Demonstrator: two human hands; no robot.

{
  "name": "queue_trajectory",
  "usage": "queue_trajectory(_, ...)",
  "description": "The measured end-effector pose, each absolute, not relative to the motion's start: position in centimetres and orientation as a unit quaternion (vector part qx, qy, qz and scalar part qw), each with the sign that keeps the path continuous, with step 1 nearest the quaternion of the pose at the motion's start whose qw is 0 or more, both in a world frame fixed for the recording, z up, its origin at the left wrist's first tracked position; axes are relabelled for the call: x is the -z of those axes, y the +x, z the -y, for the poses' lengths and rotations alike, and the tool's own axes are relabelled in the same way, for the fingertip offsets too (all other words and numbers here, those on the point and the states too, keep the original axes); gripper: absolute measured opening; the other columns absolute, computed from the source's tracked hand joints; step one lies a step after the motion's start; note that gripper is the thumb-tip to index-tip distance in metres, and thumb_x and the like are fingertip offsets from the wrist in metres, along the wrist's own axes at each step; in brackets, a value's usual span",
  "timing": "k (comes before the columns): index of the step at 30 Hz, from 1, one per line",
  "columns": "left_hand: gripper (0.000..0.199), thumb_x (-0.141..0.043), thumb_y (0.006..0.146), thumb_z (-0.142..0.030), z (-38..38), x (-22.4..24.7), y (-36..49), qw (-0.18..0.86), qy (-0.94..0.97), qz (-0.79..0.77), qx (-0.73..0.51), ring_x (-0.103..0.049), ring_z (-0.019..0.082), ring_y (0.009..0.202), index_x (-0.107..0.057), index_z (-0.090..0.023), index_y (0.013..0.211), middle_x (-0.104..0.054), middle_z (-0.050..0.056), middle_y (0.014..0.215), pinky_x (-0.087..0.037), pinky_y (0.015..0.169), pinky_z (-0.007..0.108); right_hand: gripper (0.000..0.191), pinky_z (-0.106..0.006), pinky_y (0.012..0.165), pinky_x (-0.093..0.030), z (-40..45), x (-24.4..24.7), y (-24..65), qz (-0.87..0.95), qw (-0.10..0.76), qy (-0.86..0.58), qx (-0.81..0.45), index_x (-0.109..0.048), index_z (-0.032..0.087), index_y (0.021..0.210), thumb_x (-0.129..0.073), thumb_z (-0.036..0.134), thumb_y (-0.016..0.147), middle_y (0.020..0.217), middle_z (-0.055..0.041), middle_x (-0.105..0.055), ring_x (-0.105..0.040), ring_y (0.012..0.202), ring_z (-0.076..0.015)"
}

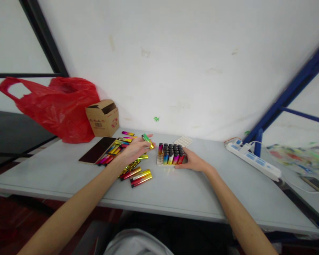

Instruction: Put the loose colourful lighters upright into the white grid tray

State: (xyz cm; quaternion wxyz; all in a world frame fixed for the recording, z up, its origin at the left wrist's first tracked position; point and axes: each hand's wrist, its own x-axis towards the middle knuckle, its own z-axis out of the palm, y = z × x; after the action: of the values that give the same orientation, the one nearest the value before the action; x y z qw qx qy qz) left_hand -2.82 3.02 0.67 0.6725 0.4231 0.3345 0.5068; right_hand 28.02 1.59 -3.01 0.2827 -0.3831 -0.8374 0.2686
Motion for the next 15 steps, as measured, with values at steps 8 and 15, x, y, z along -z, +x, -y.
queue_trajectory(8, 0.036, -0.073, 0.089, -0.036, -2.1, -0.3, -2.0, 0.663, 0.507, -0.324, -0.446, -0.058, 0.013, 0.068, -0.067, -0.016, 0.118, -0.06, 0.002, 0.082, -0.05, 0.059, 0.027, 0.085, -0.051, 0.112, -0.044, -1.4, 2.7, 28.0, 0.841, 0.28, -0.377, -0.27, -0.052, 0.018, 0.142, -0.088, 0.049, 0.072, 0.14, -0.0137, -0.062, -0.059, 0.126, -0.0344)
queue_trajectory(15, 0.038, -0.067, 0.091, -0.052, -1.9, -0.7, -1.9, 0.68, 0.51, -0.339, -0.404, -0.033, 0.006, 0.049, -0.064, -0.019, 0.11, -0.037, -0.007, 0.064, -0.025, 0.045, 0.016, 0.083, -0.051, 0.109, -0.046, -1.4, 2.7, 27.9, 0.842, 0.281, -0.379, -0.263, -0.054, 0.017, 0.139, -0.089, 0.049, 0.071, 0.135, -0.014, -0.064, -0.061, 0.122, -0.034)
